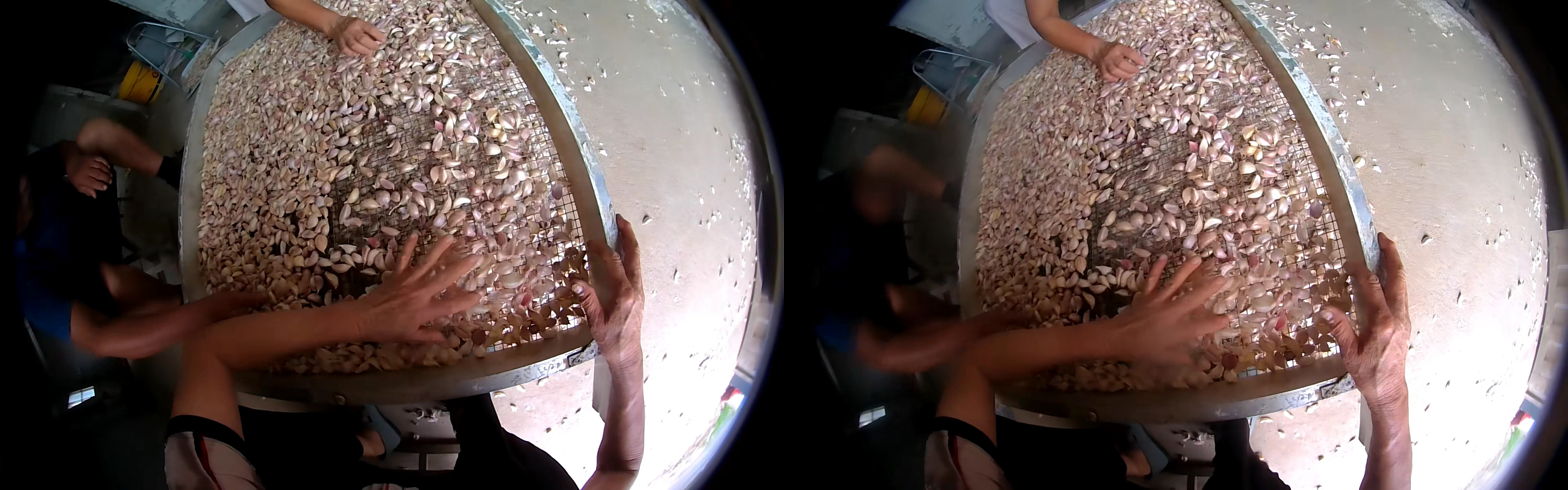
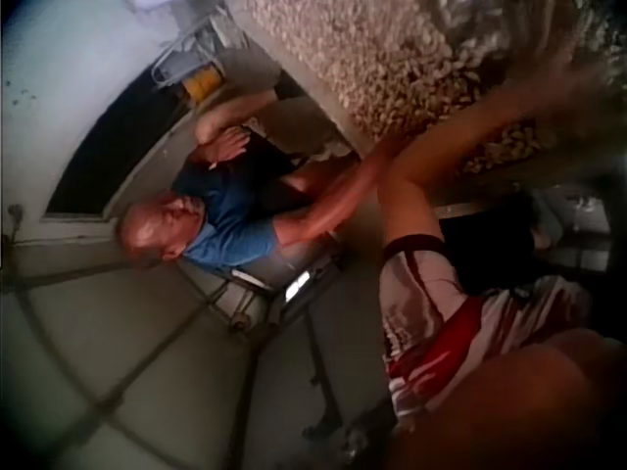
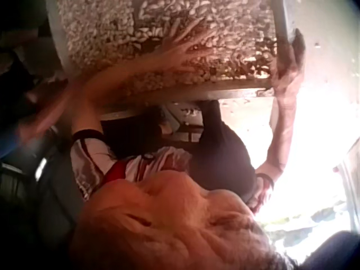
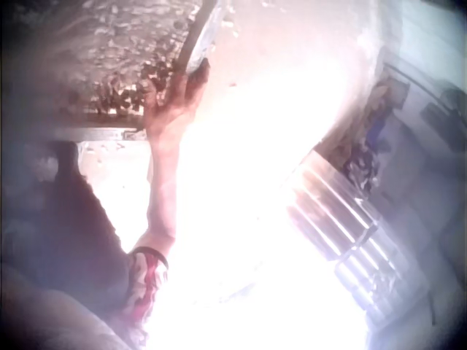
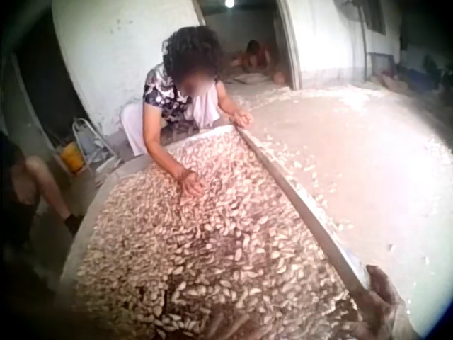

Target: The person sorts garlic cloves on a mesh tray by hand, picking up individual cloves and peeling them.

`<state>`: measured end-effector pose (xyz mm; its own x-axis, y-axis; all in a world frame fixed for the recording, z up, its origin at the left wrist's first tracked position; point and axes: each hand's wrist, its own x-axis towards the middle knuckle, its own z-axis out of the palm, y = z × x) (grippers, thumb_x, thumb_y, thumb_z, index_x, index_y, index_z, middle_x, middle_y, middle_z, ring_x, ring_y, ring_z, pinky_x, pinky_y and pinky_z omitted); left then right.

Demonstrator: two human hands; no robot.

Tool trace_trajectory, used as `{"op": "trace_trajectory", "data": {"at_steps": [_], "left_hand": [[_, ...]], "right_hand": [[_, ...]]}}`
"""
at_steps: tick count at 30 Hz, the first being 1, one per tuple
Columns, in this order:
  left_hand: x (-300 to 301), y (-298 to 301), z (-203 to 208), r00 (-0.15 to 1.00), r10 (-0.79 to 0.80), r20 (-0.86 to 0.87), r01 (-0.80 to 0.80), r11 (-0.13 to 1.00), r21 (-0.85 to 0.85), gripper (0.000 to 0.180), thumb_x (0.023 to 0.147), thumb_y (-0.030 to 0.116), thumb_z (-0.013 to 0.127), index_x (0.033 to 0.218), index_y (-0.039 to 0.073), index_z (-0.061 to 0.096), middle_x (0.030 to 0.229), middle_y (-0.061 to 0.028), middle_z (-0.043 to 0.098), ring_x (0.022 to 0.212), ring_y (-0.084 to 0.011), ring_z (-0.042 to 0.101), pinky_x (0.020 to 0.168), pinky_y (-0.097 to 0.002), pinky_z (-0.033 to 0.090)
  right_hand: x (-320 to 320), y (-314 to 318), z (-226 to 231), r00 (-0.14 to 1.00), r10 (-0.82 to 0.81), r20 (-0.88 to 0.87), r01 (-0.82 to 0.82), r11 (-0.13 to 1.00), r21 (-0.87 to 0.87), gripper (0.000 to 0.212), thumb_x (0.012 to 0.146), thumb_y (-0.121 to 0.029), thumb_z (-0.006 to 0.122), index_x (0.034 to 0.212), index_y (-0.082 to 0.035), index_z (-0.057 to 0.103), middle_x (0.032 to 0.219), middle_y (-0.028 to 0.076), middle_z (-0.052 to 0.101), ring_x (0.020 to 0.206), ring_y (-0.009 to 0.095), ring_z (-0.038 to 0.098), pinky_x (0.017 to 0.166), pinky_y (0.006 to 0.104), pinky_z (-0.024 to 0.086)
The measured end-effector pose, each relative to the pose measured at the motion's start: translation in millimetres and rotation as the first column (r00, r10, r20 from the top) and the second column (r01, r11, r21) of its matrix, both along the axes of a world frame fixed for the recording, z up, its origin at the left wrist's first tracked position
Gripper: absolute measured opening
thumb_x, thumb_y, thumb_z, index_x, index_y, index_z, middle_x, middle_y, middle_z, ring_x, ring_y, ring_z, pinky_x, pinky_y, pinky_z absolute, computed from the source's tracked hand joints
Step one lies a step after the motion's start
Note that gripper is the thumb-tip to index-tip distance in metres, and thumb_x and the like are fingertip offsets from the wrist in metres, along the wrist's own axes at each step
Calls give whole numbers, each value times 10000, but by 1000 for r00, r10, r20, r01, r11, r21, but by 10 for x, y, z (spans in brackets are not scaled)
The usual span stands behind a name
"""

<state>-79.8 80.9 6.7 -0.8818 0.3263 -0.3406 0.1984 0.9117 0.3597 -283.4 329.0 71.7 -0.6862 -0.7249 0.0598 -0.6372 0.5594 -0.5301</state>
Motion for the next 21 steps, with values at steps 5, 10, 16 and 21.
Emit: {"op": "trace_trajectory", "data": {"at_steps": [5,10,16,21], "left_hand": [[259,-624,-141,891,262,-371,-215,963,163,510,929,523,518,1330,209,525,1511,-150,290,1399,-331,226,1130,-617,117],[-676,-1091,-195,652,607,-455,-429,790,438,217,894,154,639,1085,51,636,1038,-107,620,883,-227,612,781,-400,490],[-1352,-1289,-547,562,690,-457,-615,717,327,104,793,40,685,884,16,641,845,-129,590,738,-280,602,678,-386,480],[-1347,-1510,-605,522,662,-538,-556,742,375,101,753,-46,666,826,20,641,1005,-112,587,869,-273,614,774,-371,487]], "right_hand": [[10,-61,-56,993,57,-101,-54,998,31,613,884,-486,629,1283,-23,588,1463,262,345,1303,427,446,1002,476,487],[12,-68,-96,995,22,-101,-20,1000,16,531,889,-439,641,1217,-22,623,1477,255,330,1280,433,473,985,486,500],[25,-56,-69,998,12,-62,-11,1000,15,459,868,-383,676,1175,-44,641,1491,232,320,1265,437,488,987,502,502],[57,-54,-127,993,-30,-110,35,998,45,413,849,-349,702,1128,-48,659,1501,215,312,1277,423,481,1001,499,494]]}}
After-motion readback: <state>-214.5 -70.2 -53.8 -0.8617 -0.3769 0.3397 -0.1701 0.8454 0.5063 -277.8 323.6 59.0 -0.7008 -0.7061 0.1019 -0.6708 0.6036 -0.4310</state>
